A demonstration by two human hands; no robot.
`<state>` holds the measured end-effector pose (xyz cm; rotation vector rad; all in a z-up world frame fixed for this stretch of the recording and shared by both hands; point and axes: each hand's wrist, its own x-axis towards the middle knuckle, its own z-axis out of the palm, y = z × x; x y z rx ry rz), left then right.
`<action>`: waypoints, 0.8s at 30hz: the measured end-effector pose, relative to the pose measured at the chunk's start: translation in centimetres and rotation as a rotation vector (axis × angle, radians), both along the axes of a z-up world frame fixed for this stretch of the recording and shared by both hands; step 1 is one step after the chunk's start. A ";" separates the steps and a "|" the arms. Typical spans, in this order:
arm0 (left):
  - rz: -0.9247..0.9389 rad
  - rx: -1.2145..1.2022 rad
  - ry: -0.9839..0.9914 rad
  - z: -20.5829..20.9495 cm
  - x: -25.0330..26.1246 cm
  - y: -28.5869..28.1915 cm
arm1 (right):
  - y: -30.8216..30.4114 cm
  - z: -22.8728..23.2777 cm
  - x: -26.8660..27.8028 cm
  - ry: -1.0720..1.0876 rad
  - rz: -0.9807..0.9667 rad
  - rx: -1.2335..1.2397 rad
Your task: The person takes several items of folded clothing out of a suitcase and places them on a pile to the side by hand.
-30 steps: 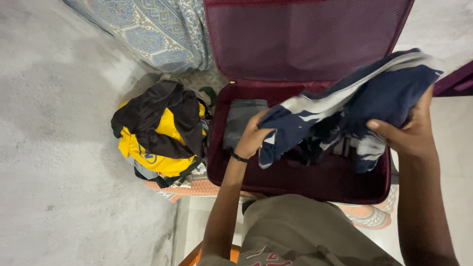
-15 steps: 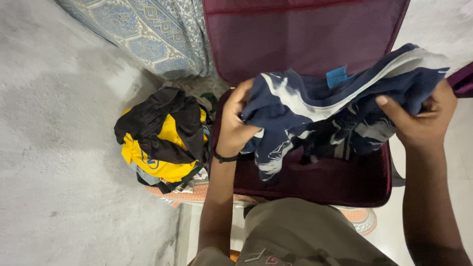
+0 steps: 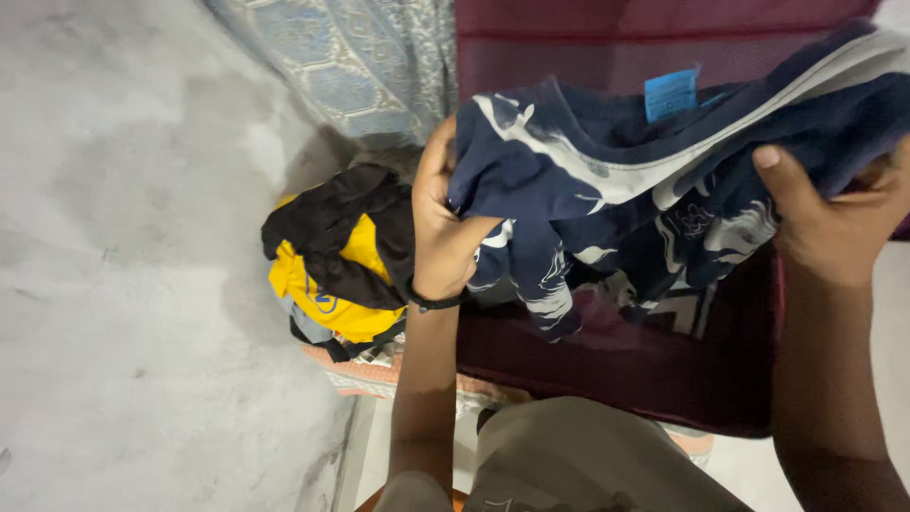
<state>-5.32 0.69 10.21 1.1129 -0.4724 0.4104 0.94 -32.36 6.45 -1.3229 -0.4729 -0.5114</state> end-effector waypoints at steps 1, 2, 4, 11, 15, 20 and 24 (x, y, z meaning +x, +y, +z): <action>0.011 -0.014 -0.008 0.3 0.0 0.3 | 0.5 0.0 0.2 0.023 0.025 0.047; 0.018 -0.012 -0.019 0.7 -0.1 0.8 | 1.0 0.1 0.7 0.026 0.047 0.042; 0.028 -0.006 -0.043 1.5 -0.3 1.7 | 2.1 0.6 1.5 0.021 0.062 0.014; 0.110 0.062 -0.110 3.6 -1.2 6.2 | 7.9 3.2 2.6 -0.029 0.117 0.028; 0.125 0.024 -0.105 5.3 -2.3 9.1 | 10.8 3.8 2.8 -0.047 0.188 0.012; 0.152 -0.034 -0.109 7.3 -3.7 12.6 | 15.2 4.4 4.3 -0.327 0.082 -0.240; 0.169 -0.046 -0.150 8.6 -5.0 16.2 | 19.5 4.7 5.8 -0.331 0.209 -0.240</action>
